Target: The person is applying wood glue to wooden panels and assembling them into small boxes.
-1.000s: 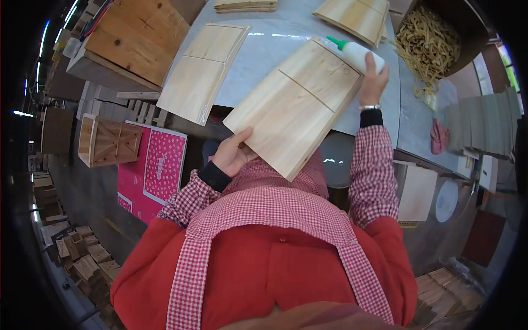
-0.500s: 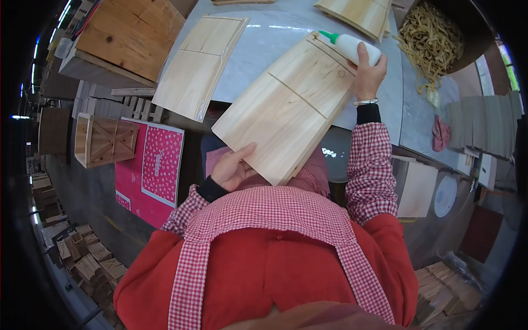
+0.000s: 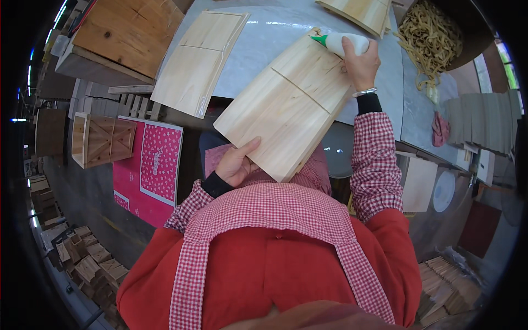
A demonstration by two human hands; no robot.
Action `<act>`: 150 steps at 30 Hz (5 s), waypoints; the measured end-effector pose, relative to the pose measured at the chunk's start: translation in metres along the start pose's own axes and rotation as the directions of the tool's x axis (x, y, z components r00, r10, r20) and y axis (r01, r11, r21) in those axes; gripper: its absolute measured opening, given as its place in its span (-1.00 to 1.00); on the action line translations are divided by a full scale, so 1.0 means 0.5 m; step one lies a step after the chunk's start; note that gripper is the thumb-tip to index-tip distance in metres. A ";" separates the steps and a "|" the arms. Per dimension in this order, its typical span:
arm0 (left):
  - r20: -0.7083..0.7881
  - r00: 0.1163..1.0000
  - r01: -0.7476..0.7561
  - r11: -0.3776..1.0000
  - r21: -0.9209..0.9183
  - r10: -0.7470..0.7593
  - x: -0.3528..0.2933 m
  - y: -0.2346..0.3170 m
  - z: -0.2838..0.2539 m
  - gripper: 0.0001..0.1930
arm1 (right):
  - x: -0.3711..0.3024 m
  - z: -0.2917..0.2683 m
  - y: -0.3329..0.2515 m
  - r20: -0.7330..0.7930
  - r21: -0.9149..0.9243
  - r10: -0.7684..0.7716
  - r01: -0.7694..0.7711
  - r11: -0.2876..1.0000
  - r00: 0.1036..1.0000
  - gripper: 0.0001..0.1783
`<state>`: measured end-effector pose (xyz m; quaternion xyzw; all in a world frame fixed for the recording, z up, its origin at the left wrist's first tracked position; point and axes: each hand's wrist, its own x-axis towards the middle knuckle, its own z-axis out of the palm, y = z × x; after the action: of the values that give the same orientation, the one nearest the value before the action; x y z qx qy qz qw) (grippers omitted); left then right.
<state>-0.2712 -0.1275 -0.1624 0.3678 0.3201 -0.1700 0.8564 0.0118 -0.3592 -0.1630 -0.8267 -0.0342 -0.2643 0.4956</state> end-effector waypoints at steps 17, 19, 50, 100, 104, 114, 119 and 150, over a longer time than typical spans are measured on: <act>-0.009 1.000 -0.001 1.000 -0.012 0.001 0.006 0.001 -0.010 -0.41 | -0.087 -0.220 -0.077 0.018 0.042 0.301 -0.301 0.953 0.954 -0.47; -0.013 1.000 -0.002 1.000 -0.016 0.002 0.003 0.000 -0.010 -0.40 | -0.123 -0.179 -0.092 0.105 0.185 0.307 -0.322 0.929 0.946 -0.50; 0.062 0.982 -0.160 0.966 -0.201 0.176 -0.008 0.014 0.020 -0.39 | -0.233 -0.336 -0.125 0.066 0.380 0.380 -0.375 0.845 0.923 -0.62; 0.275 0.896 -0.274 0.921 -0.277 0.350 0.116 0.131 0.089 -0.48 | -0.254 -0.280 -0.221 0.258 0.424 0.221 -0.316 0.849 0.941 -0.63; 0.257 0.894 -0.290 0.910 -0.297 0.368 0.122 0.140 0.088 -0.51 | -0.260 -0.278 -0.228 0.282 0.399 0.182 -0.288 0.871 0.942 -0.64; 0.202 0.882 -0.330 0.864 -0.380 0.426 0.158 0.196 0.105 -0.56 | -0.257 -0.242 -0.168 0.260 0.378 0.031 -0.131 0.916 0.965 -0.62; 0.246 0.809 -0.430 0.823 -0.371 0.534 0.224 0.314 0.085 -0.58 | -0.235 -0.255 -0.176 0.089 0.640 0.319 -0.300 0.707 0.943 -0.55; 0.240 0.955 -0.169 0.984 -0.047 0.175 0.010 0.052 -0.059 -0.79 | -0.003 -0.025 0.033 0.093 0.291 0.227 -0.245 0.925 0.969 -0.49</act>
<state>-0.2660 -0.0885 -0.1677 0.3595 0.1818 -0.1343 0.9053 0.0109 -0.3776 -0.1721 -0.7470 0.0115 -0.1707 0.6424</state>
